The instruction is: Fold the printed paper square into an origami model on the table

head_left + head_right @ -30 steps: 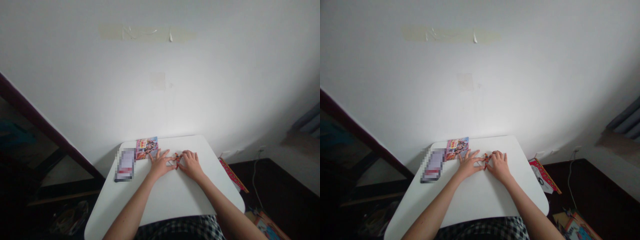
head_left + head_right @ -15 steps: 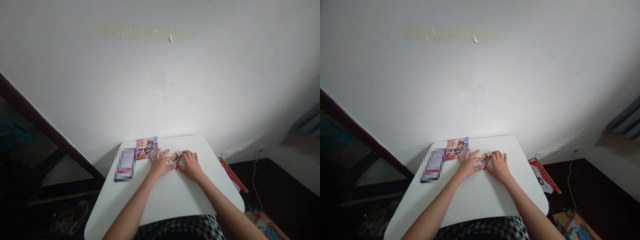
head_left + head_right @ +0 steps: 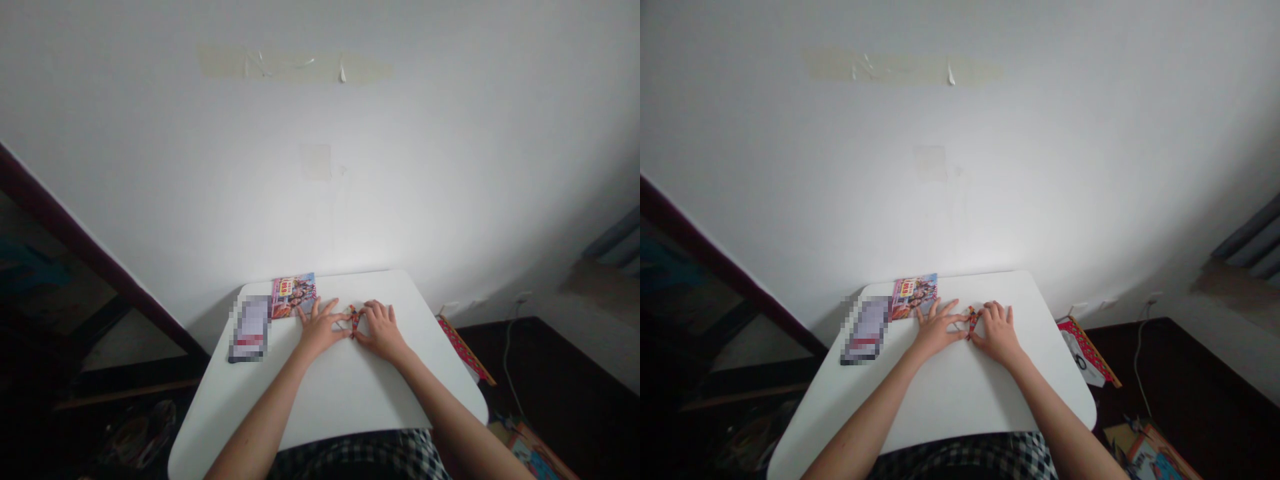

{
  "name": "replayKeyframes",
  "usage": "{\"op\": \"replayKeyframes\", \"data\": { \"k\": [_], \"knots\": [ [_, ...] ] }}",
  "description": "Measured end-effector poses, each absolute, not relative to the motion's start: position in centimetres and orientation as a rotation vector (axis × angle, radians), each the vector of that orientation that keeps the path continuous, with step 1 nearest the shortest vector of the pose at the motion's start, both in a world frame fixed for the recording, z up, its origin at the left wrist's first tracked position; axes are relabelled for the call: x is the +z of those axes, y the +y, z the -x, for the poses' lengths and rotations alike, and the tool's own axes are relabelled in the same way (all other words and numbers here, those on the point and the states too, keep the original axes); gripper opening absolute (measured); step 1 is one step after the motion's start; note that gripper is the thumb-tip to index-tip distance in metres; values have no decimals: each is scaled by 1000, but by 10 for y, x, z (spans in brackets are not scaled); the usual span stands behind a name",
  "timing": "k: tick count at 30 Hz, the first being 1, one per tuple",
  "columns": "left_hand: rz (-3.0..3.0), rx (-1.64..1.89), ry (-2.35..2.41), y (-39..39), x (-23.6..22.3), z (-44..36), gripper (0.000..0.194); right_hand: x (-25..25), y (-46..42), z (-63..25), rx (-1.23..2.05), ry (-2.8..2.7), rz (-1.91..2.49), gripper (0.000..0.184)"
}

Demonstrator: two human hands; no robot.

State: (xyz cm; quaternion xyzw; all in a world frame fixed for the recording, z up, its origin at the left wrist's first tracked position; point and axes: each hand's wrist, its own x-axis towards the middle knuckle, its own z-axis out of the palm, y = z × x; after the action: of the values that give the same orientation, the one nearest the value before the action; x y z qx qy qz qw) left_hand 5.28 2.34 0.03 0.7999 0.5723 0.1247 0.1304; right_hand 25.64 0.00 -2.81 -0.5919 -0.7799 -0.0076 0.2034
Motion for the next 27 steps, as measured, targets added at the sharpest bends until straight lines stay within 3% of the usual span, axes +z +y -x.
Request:
{"op": "replayKeyframes", "data": {
  "k": [19,27],
  "knots": [
    [-2332,412,1637,25,-3,-52,37,-34,1,-261,-3,-2197,1579,58],
    [-2365,436,1590,23,-3,-52,44,-33,7,-263,73,-2069,1604,30]
  ]
}}
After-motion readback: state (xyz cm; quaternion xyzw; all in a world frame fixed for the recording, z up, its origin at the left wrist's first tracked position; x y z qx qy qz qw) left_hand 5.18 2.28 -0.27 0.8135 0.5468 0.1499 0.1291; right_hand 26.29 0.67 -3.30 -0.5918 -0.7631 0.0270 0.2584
